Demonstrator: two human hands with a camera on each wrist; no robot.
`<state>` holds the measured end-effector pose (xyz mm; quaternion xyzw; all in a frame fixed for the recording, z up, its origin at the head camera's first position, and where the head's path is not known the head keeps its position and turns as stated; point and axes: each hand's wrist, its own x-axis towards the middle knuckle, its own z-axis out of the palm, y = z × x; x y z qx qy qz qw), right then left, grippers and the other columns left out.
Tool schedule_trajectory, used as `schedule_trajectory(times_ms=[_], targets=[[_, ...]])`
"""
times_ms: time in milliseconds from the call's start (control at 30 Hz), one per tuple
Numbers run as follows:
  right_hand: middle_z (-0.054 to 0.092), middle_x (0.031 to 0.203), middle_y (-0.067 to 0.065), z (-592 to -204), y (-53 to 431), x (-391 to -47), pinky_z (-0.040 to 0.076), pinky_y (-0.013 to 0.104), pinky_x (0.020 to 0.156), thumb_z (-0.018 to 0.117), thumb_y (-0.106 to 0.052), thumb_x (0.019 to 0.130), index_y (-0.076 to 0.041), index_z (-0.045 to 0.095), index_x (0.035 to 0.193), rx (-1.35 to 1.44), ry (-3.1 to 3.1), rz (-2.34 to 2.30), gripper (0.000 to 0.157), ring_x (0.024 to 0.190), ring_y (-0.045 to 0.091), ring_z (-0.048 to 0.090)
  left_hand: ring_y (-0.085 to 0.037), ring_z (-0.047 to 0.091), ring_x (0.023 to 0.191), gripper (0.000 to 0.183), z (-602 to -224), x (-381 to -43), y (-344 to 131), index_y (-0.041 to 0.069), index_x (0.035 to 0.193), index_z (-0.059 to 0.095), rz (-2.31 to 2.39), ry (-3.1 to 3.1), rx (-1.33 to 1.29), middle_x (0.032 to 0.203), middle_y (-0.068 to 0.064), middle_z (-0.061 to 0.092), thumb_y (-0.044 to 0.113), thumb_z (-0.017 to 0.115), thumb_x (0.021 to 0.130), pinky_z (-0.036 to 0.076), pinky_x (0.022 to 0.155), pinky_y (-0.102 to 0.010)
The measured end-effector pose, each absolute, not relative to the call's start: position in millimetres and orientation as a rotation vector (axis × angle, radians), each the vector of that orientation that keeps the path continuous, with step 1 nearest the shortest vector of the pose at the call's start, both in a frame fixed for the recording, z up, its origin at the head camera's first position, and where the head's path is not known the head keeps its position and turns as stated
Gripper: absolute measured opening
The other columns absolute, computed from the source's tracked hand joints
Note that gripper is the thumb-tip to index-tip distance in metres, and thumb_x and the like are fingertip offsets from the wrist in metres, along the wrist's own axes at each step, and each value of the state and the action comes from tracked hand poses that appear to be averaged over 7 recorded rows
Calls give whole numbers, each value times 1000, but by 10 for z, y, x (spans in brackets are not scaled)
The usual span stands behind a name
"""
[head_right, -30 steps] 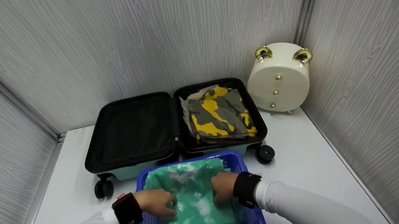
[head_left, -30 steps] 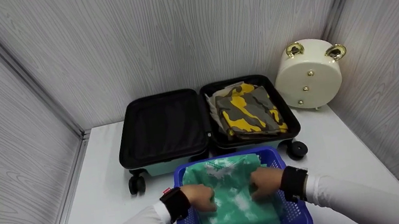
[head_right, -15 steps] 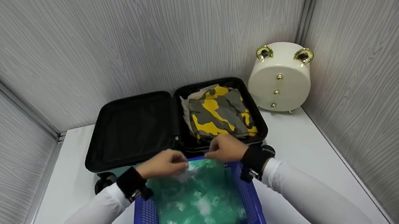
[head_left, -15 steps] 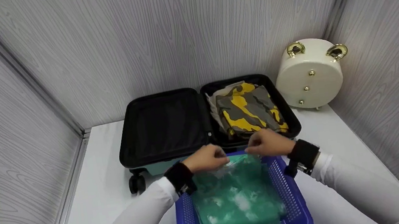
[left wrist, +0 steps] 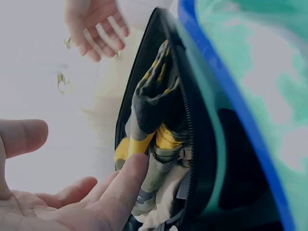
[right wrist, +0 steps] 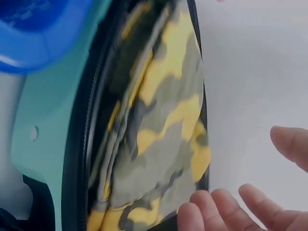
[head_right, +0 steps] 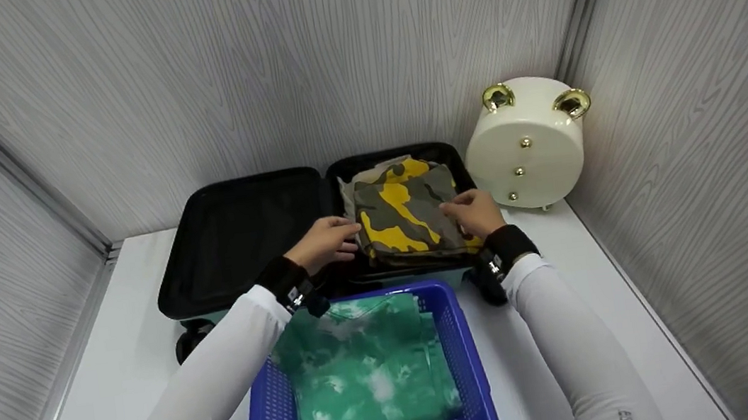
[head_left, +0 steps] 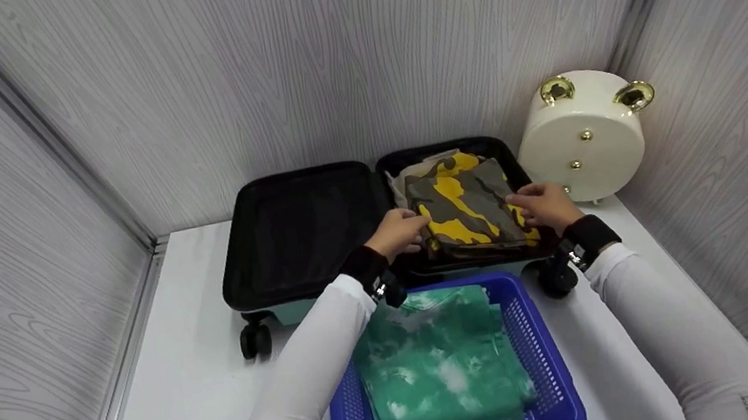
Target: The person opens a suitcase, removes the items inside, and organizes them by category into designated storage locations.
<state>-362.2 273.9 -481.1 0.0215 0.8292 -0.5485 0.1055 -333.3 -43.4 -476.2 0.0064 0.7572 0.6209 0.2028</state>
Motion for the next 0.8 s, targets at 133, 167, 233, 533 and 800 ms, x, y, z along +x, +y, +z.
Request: schedule_trajectory(times_ms=[133,167,233,533,800], targets=[[61,90,-9,-4927,2823,-3727,57,19,72,66,-31,108,10,52,143,197,2421,-1639,55,78,1,60,-45,58,144,31,-4825,-3442,-346,4,88,57,1844,2098,-83,113,-15,59,22,60,112,53,116,-51],[61,91,-9,-4954,2835,-3739,58,22,76,66,-33,108,7,56,138,220,2437,-1615,51,81,3,62,-43,60,141,38,-4845,-3461,-325,8,79,49,1861,2093,-112,105,-9,57,22,61,112,53,115,-50],[63,96,-2,-5013,2856,-3756,60,31,86,64,-37,109,5,63,125,236,2490,-1524,45,91,12,64,-36,70,120,39,-4884,-3493,-282,12,76,46,1863,2083,-148,89,-3,48,21,62,111,54,115,-49],[49,69,-7,-5287,2899,-3871,50,32,67,60,-39,107,-14,54,77,181,2644,-1208,40,67,15,53,-30,61,133,73,-5022,-3553,-162,-6,168,23,1740,2141,-157,151,-21,52,22,60,112,52,117,-48],[62,100,18,-5295,2830,-3810,50,35,85,55,-40,110,8,63,111,114,2650,-1063,48,92,28,60,-32,70,114,63,-5142,-3566,-104,-8,159,38,1776,2162,-173,145,-26,57,24,64,111,58,108,-49]])
